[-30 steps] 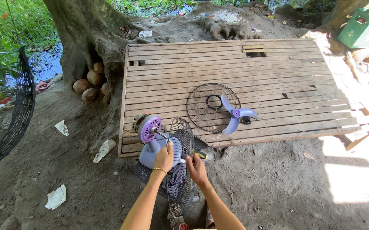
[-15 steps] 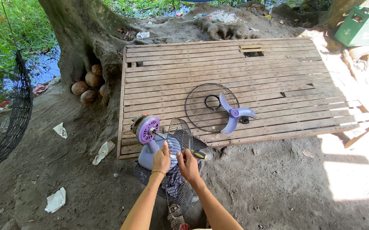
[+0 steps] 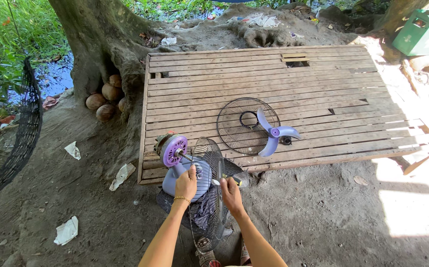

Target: The person disassembles an electric fan on a wooden table outdoors. They unscrew and remove the front fan guard, detach the blade assembly and its retaining cap from the motor housing, and handle the separated guard, blades, and motor base while working through the fan's components.

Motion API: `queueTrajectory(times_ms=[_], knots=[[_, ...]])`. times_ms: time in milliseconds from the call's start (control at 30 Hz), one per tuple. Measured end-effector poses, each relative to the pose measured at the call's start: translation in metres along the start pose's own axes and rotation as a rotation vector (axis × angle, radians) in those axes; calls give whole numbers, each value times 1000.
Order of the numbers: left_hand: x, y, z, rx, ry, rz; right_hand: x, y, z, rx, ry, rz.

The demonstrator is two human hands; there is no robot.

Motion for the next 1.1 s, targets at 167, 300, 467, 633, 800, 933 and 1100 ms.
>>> queueTrajectory(times_ms=[167, 300, 467, 633, 800, 933, 1100], knots=[[6, 6, -1, 46, 19, -8, 17, -15, -4, -39, -100, -75], [5, 6, 0, 79, 14, -27, 3, 1, 1, -42, -73, 19], [5, 3, -2, 41, 5, -23, -3, 10, 3, 29, -44, 35], [13, 11, -2, 90, 12, 4, 18, -13, 4, -109, -122, -78], [11, 13, -2, 113, 26, 1, -1, 10, 8, -46, -73, 23], [12, 10, -4, 85, 9, -3, -7, 19, 6, 45, -58, 12], [14, 19, -4, 152, 48, 12, 13, -24, 9, -182, -108, -47]])
Point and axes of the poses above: each hand's wrist, its own z-axis away from the middle knuckle, its own x-axis out of the palm, y = z × x, the point moved 8 cm from there along -z, towards the middle knuckle, and after that the axes turned 11 degrees about z, right-handed, at the moved point
